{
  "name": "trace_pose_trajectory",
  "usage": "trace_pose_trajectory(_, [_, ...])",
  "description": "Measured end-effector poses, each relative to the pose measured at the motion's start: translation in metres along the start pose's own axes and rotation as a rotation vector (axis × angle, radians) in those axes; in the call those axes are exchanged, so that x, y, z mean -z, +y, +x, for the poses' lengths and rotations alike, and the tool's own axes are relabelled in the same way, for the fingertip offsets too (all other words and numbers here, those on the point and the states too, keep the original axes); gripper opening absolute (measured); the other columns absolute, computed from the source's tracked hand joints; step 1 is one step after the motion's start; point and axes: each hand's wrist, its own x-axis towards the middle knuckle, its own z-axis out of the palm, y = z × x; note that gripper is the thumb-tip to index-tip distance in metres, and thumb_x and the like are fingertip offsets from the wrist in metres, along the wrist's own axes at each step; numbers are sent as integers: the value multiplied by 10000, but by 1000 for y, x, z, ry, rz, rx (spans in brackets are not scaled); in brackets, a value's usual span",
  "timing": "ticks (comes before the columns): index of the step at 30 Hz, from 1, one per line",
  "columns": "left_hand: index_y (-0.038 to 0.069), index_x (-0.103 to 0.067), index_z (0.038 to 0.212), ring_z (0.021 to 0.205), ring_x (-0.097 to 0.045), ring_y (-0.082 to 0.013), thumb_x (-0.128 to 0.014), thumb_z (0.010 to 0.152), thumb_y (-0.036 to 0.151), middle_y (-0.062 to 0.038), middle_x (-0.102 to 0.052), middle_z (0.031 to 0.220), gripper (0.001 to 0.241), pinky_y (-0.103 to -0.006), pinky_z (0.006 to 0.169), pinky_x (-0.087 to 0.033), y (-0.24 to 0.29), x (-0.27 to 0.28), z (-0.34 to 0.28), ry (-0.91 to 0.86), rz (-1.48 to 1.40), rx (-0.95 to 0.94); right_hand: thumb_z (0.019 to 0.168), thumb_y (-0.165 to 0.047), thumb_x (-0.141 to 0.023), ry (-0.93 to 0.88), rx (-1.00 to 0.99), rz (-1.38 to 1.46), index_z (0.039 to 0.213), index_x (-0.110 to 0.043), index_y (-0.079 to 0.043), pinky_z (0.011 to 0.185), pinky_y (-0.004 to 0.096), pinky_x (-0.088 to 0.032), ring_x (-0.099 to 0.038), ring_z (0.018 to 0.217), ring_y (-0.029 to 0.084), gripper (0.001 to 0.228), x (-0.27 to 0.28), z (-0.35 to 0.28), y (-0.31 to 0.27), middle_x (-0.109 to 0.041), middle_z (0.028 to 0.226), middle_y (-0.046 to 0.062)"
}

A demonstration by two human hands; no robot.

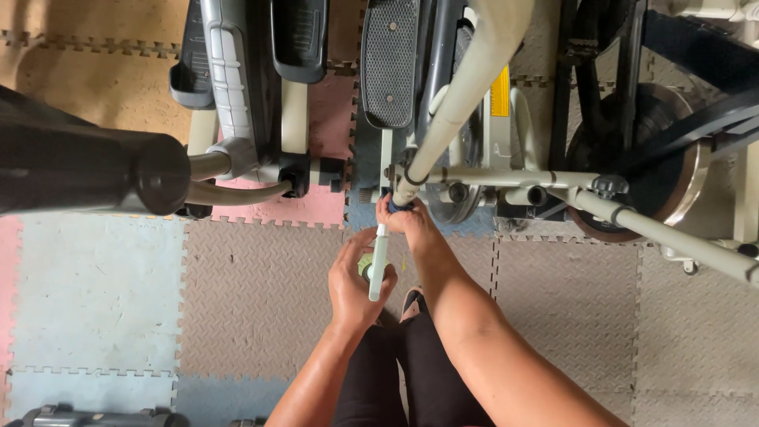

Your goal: Cleaning and wiping down various elliptical machines and exercise bikes using a spray bottle and cloth.

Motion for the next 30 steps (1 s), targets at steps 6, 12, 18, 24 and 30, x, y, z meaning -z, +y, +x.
trace_pose_trajectory(6, [75,-655,1251,954,-713,-288,-711,679,39,-134,-723,1132,576,-393,857,-574,-30,-13,8,-10,5,39,776,-254,-779,-50,20,-102,948,-639,30,512,326,-590,-592,891,340,361,6,42,-28,-592,950,222])
trace_pose_trajectory(12, [88,-653,1257,973,-716,-291,-720,682,45,-125,-722,1076,581,-393,860,-572,-55,-22,14,-16,3,24,818,-301,-728,-40,77,-153,962,-681,2,480,298,-580,-613,847,328,339,9,88,-58,-610,920,240])
trace_pose_trajectory(18, [91,-652,1248,968,-717,-295,-728,670,40,-132,-725,1106,585,-394,853,-571,-86,-33,18,-20,15,41,878,-289,-676,-99,81,-204,1006,-673,-11,487,290,-564,-602,874,347,305,15,127,-84,-591,965,252])
trace_pose_trajectory(24, [97,-657,1253,932,-728,-275,-721,672,37,-123,-732,1116,588,-382,841,-581,-105,-42,21,-24,11,51,869,-315,-696,-79,115,-216,1005,-671,-19,479,289,-557,-600,848,321,327,18,143,-92,-593,951,214])
trace_pose_trajectory(30, [91,-654,1280,930,-726,-268,-707,683,21,-126,-725,1106,604,-379,830,-582,-117,-46,25,-32,14,48,937,-313,-671,-75,190,-192,1046,-629,15,455,297,-536,-606,802,332,348,21,156,-92,-600,944,207])
